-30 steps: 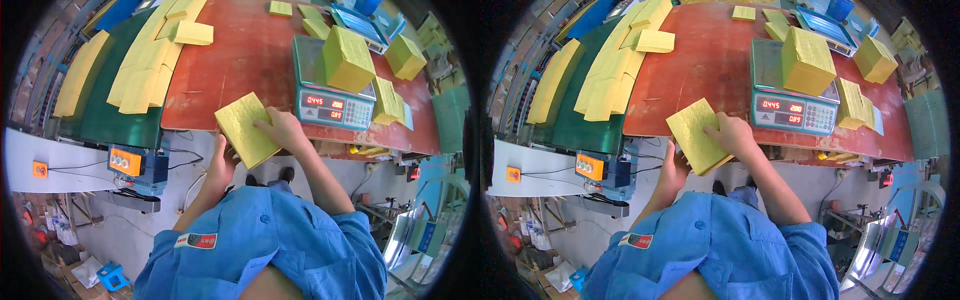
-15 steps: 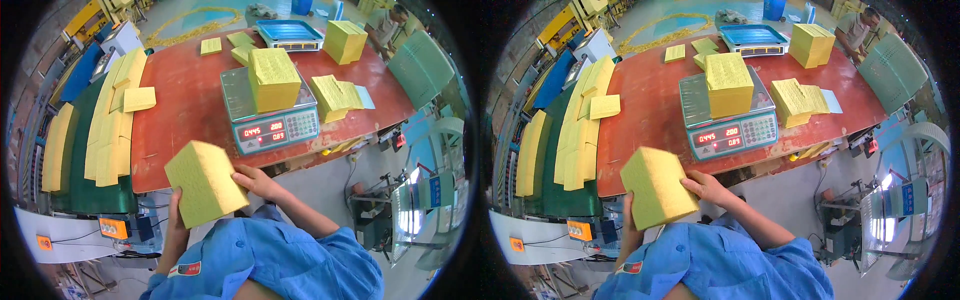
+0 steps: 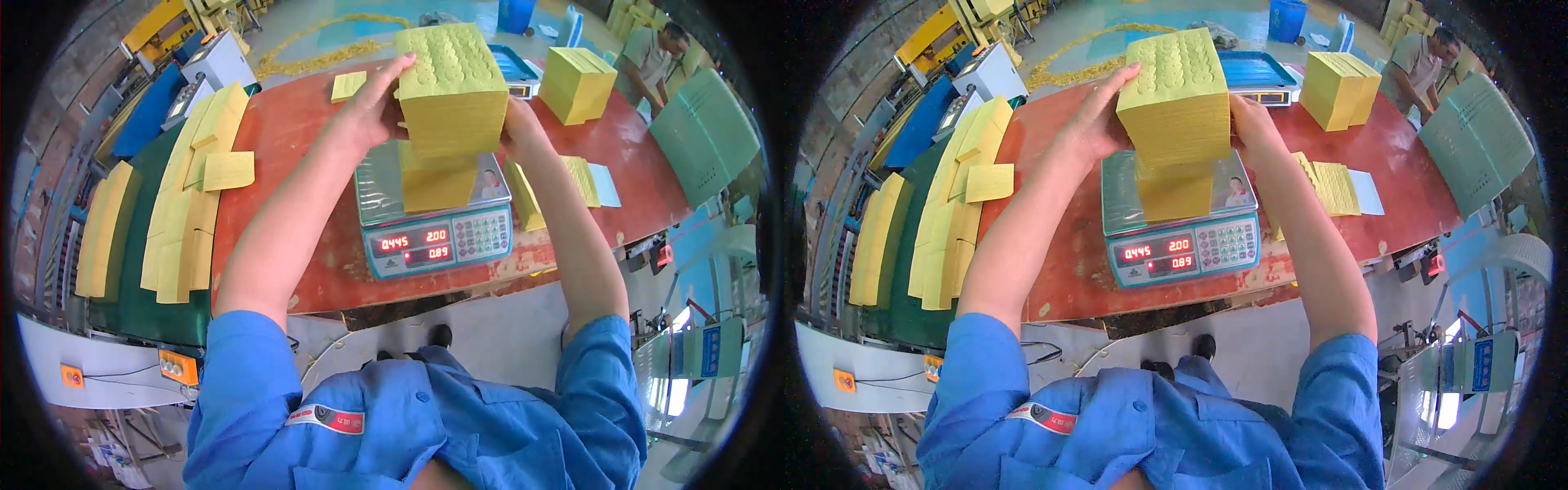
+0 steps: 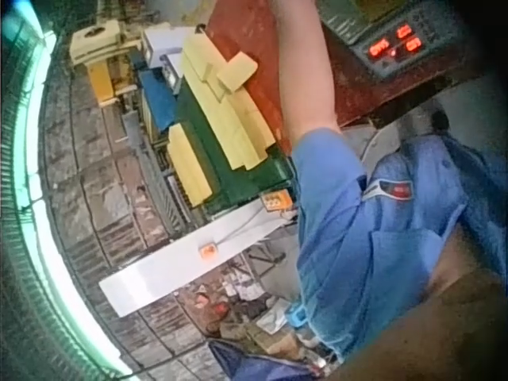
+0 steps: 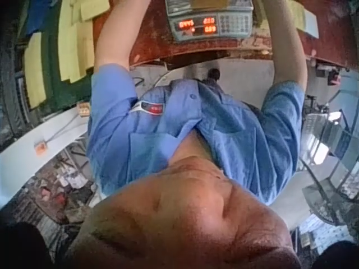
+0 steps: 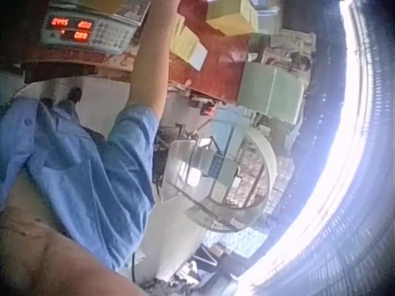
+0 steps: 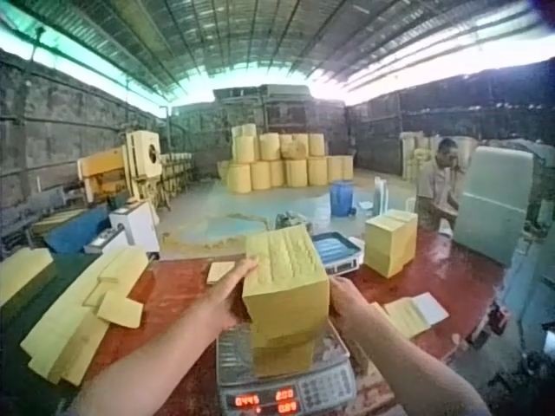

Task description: The worker is weighing stacks of yellow pulp or paper sheets on a digital scale and sorting them into groups.

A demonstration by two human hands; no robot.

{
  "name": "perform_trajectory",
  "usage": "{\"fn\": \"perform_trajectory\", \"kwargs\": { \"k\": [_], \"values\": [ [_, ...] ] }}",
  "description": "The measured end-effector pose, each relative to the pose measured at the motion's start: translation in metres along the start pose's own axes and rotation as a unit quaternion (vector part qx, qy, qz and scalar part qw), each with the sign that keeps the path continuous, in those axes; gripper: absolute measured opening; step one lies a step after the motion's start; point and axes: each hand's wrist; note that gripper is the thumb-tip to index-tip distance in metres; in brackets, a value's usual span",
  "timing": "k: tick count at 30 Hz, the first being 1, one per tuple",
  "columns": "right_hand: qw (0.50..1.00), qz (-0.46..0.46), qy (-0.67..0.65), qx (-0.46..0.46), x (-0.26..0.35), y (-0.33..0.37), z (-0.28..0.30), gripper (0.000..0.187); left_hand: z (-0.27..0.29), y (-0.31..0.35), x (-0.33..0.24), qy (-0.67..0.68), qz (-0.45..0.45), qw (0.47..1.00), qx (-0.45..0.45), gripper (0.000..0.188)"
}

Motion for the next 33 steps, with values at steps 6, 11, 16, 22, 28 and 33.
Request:
{"fn": "perform_trajectory", "kwargs": {
  "k": [6, 11, 16, 22, 28, 33],
  "values": [
    [0.996, -0.016, 0.066, 0.05, -0.017, -0.007, 0.014, 0.026, 0.014, -0.003, 0.018, -0.052, 0.053, 0.996, -0.055, 0.071],
    [0.994, -0.018, 0.079, 0.068, -0.015, -0.003, 0.01, 0.027, 0.016, 0.002, 0.022, -0.083, 0.048, 0.994, -0.05, 0.078],
    [0.993, -0.008, 0.104, 0.057, -0.013, -0.003, 0.009, 0.025, 0.025, 0.002, 0.025, -0.101, 0.029, 0.992, -0.066, 0.083],
    [0.987, -0.003, 0.158, 0.038, -0.018, -0.01, 0.003, 0.028, 0.018, 0.014, 0.029, -0.106, 0.02, 0.988, -0.109, 0.078],
    [0.981, -0.01, 0.19, 0.03, -0.02, -0.011, -0.002, 0.027, 0.028, 0.014, 0.033, -0.096, -0.008, 0.986, -0.135, 0.075],
    [0.984, 0.015, 0.175, 0.026, -0.023, -0.01, -0.002, 0.03, 0.031, 0.013, 0.036, -0.127, -0.007, 0.982, -0.143, 0.074]
  ]
}}
Point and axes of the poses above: each hand's wrist, its own y-axis away from the middle knuckle, its own z-axis out of the back of the hand, x = y × z, and after that the axes turned 9 degrees about x, right-handed
